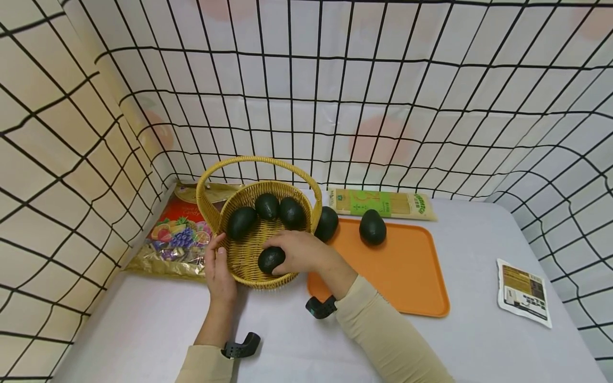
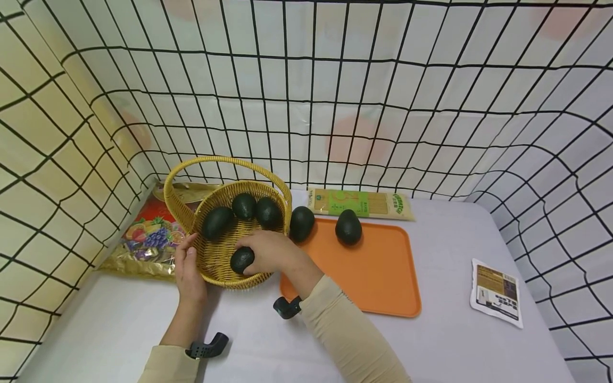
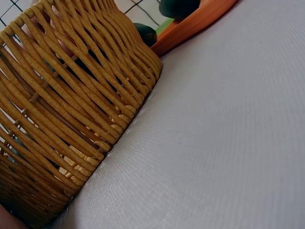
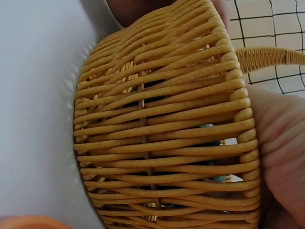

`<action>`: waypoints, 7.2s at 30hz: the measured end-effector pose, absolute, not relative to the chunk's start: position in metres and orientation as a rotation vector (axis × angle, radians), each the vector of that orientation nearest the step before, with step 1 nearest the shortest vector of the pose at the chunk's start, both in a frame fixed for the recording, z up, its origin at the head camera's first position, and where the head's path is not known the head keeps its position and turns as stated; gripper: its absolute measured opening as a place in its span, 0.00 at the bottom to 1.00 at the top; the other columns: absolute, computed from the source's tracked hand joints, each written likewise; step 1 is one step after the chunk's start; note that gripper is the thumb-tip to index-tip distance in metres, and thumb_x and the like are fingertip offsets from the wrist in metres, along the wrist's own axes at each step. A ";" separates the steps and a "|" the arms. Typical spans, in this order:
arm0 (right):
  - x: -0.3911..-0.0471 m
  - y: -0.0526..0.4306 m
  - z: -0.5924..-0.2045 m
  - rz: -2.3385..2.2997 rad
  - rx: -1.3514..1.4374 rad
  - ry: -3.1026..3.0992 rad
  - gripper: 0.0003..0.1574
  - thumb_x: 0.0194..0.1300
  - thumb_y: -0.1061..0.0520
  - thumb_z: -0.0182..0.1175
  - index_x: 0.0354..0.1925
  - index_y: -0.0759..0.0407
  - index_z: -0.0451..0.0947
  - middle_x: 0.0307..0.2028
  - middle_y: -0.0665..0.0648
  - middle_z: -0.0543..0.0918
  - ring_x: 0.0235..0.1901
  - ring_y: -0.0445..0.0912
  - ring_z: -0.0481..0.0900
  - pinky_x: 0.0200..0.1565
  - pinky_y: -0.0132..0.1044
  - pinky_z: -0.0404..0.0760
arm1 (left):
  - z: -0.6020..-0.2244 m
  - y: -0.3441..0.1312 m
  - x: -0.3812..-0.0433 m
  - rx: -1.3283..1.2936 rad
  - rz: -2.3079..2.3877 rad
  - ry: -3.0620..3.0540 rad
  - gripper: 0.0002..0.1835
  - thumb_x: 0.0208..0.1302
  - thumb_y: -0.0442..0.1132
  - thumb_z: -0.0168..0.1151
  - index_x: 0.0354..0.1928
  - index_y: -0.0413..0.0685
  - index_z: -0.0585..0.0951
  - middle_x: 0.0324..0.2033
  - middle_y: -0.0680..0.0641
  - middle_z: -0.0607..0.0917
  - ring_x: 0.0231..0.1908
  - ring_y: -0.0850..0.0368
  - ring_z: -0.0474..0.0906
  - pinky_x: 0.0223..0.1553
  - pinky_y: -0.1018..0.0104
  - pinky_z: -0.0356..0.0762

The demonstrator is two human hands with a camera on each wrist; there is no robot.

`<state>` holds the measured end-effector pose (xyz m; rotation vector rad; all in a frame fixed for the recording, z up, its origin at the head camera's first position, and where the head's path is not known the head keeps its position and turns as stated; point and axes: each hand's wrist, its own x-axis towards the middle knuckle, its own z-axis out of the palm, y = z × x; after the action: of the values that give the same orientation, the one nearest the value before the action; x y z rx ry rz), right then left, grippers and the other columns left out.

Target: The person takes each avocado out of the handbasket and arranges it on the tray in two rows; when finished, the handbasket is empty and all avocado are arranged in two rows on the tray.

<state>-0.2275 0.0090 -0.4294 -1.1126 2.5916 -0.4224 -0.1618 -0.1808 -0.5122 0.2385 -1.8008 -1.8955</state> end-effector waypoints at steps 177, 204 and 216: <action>-0.224 0.265 -0.505 -1.331 0.479 3.102 0.44 0.65 0.48 0.67 0.75 0.51 0.65 0.72 0.66 0.68 0.71 0.64 0.66 0.70 0.64 0.66 | -0.513 -0.181 -0.161 0.277 -1.876 -1.810 0.21 0.80 0.39 0.38 0.67 0.36 0.69 0.73 0.42 0.66 0.78 0.48 0.53 0.75 0.66 0.52; -0.220 0.262 -0.494 -1.398 0.489 3.115 0.45 0.65 0.48 0.68 0.75 0.53 0.65 0.72 0.66 0.66 0.67 0.64 0.68 0.67 0.62 0.71 | -0.513 -0.181 -0.161 0.266 -1.840 -1.829 0.22 0.80 0.39 0.37 0.67 0.35 0.69 0.73 0.40 0.67 0.76 0.47 0.56 0.72 0.68 0.53; -0.206 0.233 -0.448 -1.641 0.176 3.294 0.38 0.62 0.56 0.70 0.69 0.57 0.72 0.67 0.62 0.73 0.66 0.55 0.71 0.71 0.47 0.70 | -0.514 -0.182 -0.161 0.256 -1.851 -1.827 0.22 0.80 0.39 0.37 0.67 0.35 0.69 0.73 0.40 0.66 0.77 0.46 0.55 0.72 0.69 0.53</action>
<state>-0.2059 0.2330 -0.4479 0.1757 3.2941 -1.6413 -0.1615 -0.1817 -0.5143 0.2562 -1.8268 -1.8507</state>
